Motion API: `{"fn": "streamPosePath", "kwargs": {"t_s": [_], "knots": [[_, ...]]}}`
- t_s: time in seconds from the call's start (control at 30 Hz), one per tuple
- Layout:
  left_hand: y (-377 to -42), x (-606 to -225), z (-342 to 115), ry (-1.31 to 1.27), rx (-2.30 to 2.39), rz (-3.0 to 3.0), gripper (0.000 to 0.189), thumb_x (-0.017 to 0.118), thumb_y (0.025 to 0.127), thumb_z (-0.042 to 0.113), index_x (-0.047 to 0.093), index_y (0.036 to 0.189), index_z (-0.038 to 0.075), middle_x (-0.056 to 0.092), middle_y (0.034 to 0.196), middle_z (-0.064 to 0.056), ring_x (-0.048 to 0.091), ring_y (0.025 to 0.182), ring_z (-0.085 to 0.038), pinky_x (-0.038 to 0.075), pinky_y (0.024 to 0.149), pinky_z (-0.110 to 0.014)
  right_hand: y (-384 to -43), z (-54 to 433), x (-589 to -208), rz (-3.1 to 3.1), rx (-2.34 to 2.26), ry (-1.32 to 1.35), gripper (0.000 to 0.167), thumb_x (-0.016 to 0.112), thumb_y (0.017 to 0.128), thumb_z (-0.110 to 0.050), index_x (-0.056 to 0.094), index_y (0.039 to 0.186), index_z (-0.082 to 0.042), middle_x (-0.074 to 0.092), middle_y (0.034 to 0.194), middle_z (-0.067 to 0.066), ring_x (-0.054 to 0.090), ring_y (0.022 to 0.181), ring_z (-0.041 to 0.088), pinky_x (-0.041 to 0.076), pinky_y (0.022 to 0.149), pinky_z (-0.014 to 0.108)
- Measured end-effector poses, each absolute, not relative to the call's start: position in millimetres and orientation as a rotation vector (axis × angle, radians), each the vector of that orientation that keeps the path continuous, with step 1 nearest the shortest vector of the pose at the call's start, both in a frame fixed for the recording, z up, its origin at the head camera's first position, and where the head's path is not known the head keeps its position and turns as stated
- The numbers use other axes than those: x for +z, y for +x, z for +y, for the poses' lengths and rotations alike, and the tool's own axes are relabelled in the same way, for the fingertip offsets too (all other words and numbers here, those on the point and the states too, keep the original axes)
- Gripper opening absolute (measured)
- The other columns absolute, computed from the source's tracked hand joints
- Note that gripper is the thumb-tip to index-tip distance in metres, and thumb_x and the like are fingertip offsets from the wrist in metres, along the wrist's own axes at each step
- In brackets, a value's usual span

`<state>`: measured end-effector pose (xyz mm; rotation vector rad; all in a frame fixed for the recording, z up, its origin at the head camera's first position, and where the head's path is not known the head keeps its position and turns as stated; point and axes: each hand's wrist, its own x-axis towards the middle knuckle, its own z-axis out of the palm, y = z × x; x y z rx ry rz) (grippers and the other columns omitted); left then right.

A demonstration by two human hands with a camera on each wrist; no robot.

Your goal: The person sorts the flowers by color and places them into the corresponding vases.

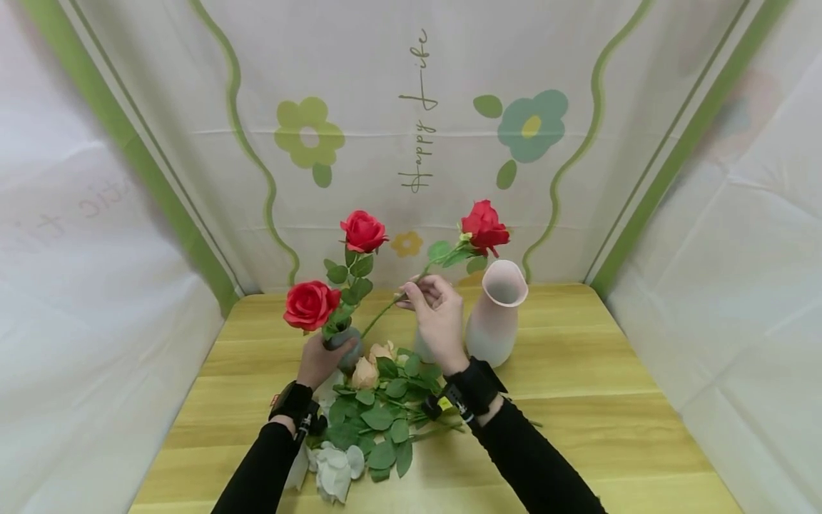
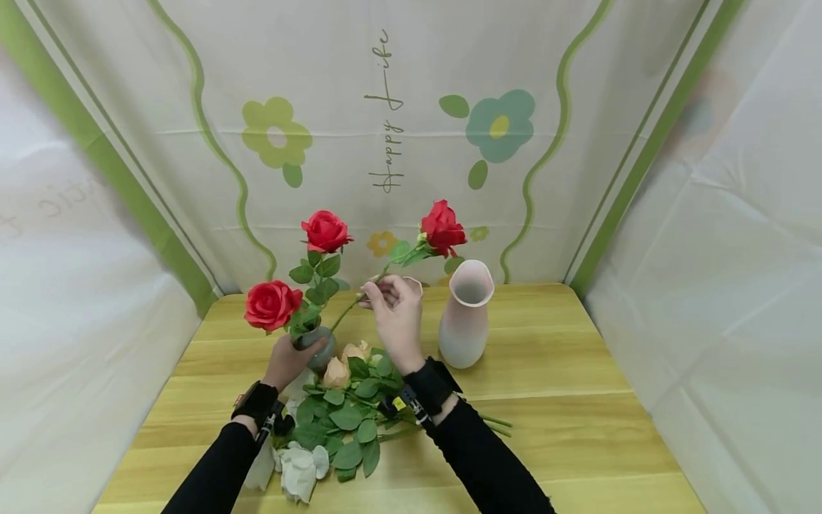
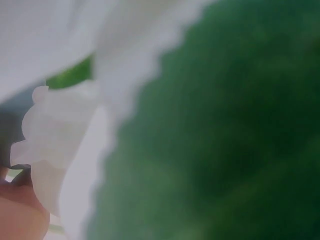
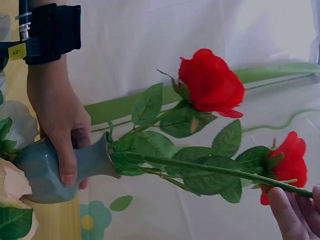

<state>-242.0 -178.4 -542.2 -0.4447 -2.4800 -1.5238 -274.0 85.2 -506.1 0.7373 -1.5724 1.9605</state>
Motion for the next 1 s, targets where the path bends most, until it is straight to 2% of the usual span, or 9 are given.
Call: {"fn": "streamPosePath", "kwargs": {"t_s": [0.1, 0.17, 0.23, 0.33, 0.57, 0.7, 0.9, 1.0], "knots": [[-242.2, -540.2, -177.9, -0.44, -1.535, -2.497, 0.048, 0.073, 0.091, 0.038, 0.061, 0.129, 0.014, 0.062, 0.125, -0.01, 0.056, 0.118, -0.03, 0.042, 0.102, -0.045, -244.9, 68.7, -455.4, -1.551, 1.991, 0.75, 0.022, 0.055, 0.101, 0.001, 0.055, 0.122, 0.006, 0.061, 0.11, 0.025, 0.064, 0.097, 0.038, 0.056, 0.084, 0.044], [-242.5, -538.6, -177.4, -0.437, -1.528, -2.506, 0.048, 0.073, 0.09, 0.037, 0.06, 0.13, 0.014, 0.062, 0.125, -0.01, 0.056, 0.118, -0.029, 0.042, 0.103, -0.043, -228.7, 60.6, -428.9, -1.562, 2.026, 0.736, 0.022, 0.057, 0.101, -0.006, 0.056, 0.12, 0.005, 0.061, 0.11, 0.024, 0.064, 0.098, 0.037, 0.055, 0.086, 0.044], [-242.9, -537.1, -176.8, -0.432, -1.518, -2.512, 0.047, 0.074, 0.09, 0.035, 0.06, 0.13, 0.014, 0.063, 0.124, -0.009, 0.056, 0.117, -0.028, 0.042, 0.103, -0.042, -235.5, 56.1, -431.8, -1.538, 2.03, 0.759, 0.024, 0.059, 0.101, -0.014, 0.057, 0.121, -0.001, 0.062, 0.111, 0.02, 0.065, 0.1, 0.033, 0.056, 0.086, 0.039], [-243.4, -535.0, -176.2, -0.418, -1.508, -2.512, 0.044, 0.076, 0.089, 0.032, 0.061, 0.127, 0.013, 0.064, 0.121, -0.009, 0.057, 0.116, -0.028, 0.044, 0.101, -0.044, -226.1, 48.9, -418.0, -1.602, 2.05, 0.71, 0.026, 0.058, 0.1, -0.017, 0.056, 0.121, -0.001, 0.062, 0.112, 0.019, 0.065, 0.102, 0.03, 0.054, 0.089, 0.036], [-243.9, -535.6, -176.9, -0.418, -1.523, -2.507, 0.044, 0.076, 0.088, 0.034, 0.063, 0.126, 0.016, 0.064, 0.121, -0.007, 0.057, 0.117, -0.026, 0.042, 0.102, -0.044, -195.8, 33.2, -378.1, -1.754, 1.944, 0.713, 0.017, 0.051, 0.1, 0.006, 0.052, 0.113, 0.017, 0.056, 0.106, 0.034, 0.059, 0.096, 0.047, 0.054, 0.088, 0.044], [-245.4, -539.0, -178.4, -0.427, -1.518, -2.502, 0.046, 0.076, 0.088, 0.038, 0.063, 0.127, 0.016, 0.064, 0.122, -0.006, 0.057, 0.117, -0.025, 0.042, 0.103, -0.044, -195.4, 24.8, -376.2, -1.921, 1.841, 0.727, 0.014, 0.052, 0.1, 0.004, 0.056, 0.109, 0.014, 0.059, 0.104, 0.031, 0.061, 0.095, 0.045, 0.054, 0.088, 0.041], [-245.9, -539.8, -178.2, -0.433, -1.493, -2.507, 0.049, 0.077, 0.087, 0.038, 0.063, 0.127, 0.013, 0.065, 0.12, -0.009, 0.058, 0.116, -0.029, 0.043, 0.101, -0.048, -215.6, 13.8, -399.5, -2.139, 1.554, 0.758, 0.013, 0.055, 0.103, -0.012, 0.063, 0.107, -0.002, 0.064, 0.096, 0.013, 0.063, 0.089, 0.023, 0.052, 0.078, 0.024], [-246.1, -539.3, -177.7, -0.437, -1.478, -2.503, 0.047, 0.077, 0.088, 0.035, 0.063, 0.126, 0.012, 0.066, 0.119, -0.01, 0.058, 0.115, -0.029, 0.043, 0.1, -0.049, -220.8, 9.1, -402.3, -2.153, 1.435, 0.801, 0.01, 0.056, 0.102, -0.011, 0.063, 0.102, -0.003, 0.064, 0.09, 0.012, 0.063, 0.085, 0.018, 0.051, 0.073, 0.023]]}}
